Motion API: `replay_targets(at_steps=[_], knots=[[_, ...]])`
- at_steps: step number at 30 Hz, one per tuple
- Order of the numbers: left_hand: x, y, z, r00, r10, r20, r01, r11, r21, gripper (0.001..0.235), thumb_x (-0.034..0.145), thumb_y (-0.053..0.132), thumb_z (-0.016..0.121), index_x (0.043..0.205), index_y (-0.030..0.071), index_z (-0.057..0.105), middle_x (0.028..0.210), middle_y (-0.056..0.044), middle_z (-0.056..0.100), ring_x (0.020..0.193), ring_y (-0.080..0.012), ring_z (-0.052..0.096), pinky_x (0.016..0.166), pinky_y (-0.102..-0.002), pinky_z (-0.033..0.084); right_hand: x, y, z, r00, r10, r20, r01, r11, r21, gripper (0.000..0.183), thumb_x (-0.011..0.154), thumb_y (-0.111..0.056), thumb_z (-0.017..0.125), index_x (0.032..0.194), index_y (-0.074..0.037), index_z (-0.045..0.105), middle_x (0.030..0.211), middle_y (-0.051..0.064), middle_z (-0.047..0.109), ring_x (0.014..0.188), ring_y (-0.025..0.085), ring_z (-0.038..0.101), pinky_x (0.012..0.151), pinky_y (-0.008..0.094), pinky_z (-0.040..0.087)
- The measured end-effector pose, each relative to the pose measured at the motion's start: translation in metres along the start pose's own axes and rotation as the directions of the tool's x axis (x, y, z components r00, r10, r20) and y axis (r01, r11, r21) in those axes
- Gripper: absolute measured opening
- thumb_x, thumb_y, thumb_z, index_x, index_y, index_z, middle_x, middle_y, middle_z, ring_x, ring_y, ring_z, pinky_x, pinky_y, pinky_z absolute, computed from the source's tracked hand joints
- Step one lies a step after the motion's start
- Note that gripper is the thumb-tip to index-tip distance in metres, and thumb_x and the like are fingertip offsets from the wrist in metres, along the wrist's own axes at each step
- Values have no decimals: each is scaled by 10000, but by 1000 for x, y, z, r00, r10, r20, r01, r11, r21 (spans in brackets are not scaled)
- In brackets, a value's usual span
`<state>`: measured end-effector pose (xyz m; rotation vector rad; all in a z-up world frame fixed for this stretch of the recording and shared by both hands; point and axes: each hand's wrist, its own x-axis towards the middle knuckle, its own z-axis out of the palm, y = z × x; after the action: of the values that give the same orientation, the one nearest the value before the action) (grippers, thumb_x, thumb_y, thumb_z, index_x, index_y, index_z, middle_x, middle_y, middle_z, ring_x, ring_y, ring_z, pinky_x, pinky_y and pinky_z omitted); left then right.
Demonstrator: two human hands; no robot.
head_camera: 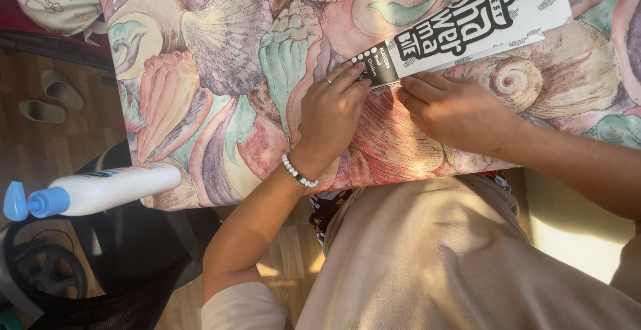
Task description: Peeling stickers from a backing sheet and organizing the sheets on a table.
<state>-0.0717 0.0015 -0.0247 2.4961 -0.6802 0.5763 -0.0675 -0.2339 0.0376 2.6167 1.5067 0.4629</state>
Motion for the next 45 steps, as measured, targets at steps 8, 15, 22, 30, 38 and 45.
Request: replay_targets(at_steps=[8, 15, 22, 30, 38, 45], knots=[[-2, -1, -1, 998, -20, 53, 19, 1000, 19, 128, 994, 144, 677, 1012, 85, 789, 1162, -87, 752, 1140, -323, 696, 925, -452, 577, 11, 9, 29, 995, -25, -98, 35, 994, 101, 131, 953, -100, 668, 1033, -82, 770, 965, 70, 729, 959, 189, 713, 793, 257, 613], [-3, -9, -6, 995, -43, 91, 50, 996, -68, 122, 999, 143, 674, 1057, 119, 778, 1190, -46, 737, 1188, -288, 661, 959, -420, 545, 12, 12, 52, 997, -5, -73, 18, 983, 184, 141, 997, -75, 616, 1026, -53, 752, 955, 65, 684, 979, 196, 685, 864, 288, 602], [1, -30, -16, 965, -258, 35, 260, 963, -73, 245, 916, 234, 783, 1148, 221, 706, 1066, 58, 625, 1075, -228, 586, 926, -404, 465, 19, 10, 39, 989, 14, -146, 20, 973, 229, 109, 968, 47, 634, 958, -20, 719, 904, 78, 633, 958, 236, 683, 801, 308, 589], [3, -34, -17, 939, -333, 89, 344, 926, -158, 237, 844, 248, 844, 1061, 247, 749, 908, 83, 621, 956, -189, 570, 886, -391, 405, 23, 10, 31, 991, 6, -131, 20, 981, 193, 96, 963, 43, 672, 951, -38, 721, 903, 61, 653, 951, 206, 697, 800, 291, 595], [8, -30, -23, 940, -334, 76, 342, 911, -231, 234, 834, 158, 847, 1049, 191, 763, 906, 28, 641, 950, -224, 576, 892, -408, 399, 22, 11, 38, 988, -11, -157, 42, 980, 195, 84, 964, 36, 683, 925, -29, 717, 885, 61, 637, 933, 211, 694, 778, 290, 594], [5, -20, -18, 996, -85, -30, 77, 975, -208, 129, 961, 101, 734, 1080, 146, 753, 1057, -29, 673, 1074, -268, 615, 971, -431, 442, 18, 10, 45, 994, -8, -113, 30, 981, 192, 78, 980, 11, 661, 942, -27, 719, 894, 71, 648, 957, 221, 699, 814, 297, 608]])
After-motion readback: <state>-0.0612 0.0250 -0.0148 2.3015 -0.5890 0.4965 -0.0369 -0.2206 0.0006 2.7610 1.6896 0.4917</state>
